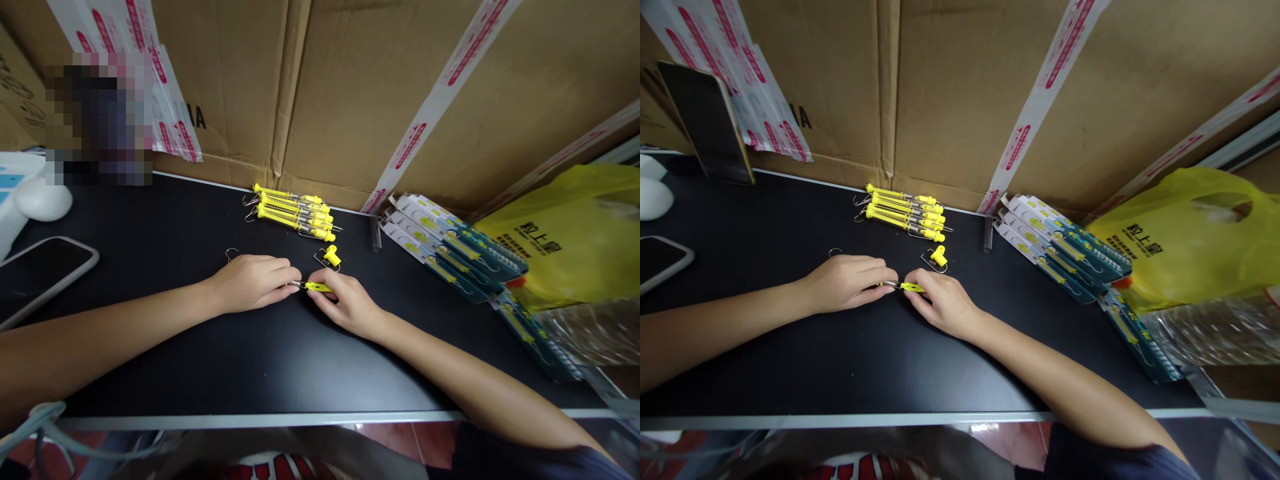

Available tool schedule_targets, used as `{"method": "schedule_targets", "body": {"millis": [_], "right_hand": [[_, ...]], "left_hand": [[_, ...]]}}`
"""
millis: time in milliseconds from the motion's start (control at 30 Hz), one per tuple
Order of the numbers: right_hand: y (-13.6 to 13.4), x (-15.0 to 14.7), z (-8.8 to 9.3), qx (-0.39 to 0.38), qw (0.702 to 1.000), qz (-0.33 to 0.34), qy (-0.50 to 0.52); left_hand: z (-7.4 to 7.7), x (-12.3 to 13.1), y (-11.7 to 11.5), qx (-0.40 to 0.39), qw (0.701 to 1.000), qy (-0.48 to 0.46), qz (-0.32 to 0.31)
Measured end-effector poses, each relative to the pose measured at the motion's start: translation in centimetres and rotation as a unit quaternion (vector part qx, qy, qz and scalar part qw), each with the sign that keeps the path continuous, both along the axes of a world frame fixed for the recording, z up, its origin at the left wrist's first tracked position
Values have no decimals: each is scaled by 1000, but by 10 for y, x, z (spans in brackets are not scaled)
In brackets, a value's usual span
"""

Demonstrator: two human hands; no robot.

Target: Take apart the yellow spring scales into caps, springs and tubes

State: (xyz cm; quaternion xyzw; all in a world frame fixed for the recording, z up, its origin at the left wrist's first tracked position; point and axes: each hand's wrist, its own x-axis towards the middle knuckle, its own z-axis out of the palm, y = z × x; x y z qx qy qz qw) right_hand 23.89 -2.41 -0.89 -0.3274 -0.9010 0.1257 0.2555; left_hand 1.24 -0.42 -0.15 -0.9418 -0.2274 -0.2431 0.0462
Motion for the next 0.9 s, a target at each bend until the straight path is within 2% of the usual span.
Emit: {"method": "schedule_targets", "body": {"millis": [333, 900], "right_hand": [[-1, 0, -2, 14, 1000, -1, -11], [-1, -4, 0, 111, 992, -1, -59]], "left_hand": [[0, 1, -1, 24, 1000, 17, 10], [-3, 2, 1, 17, 999, 32, 5]]}}
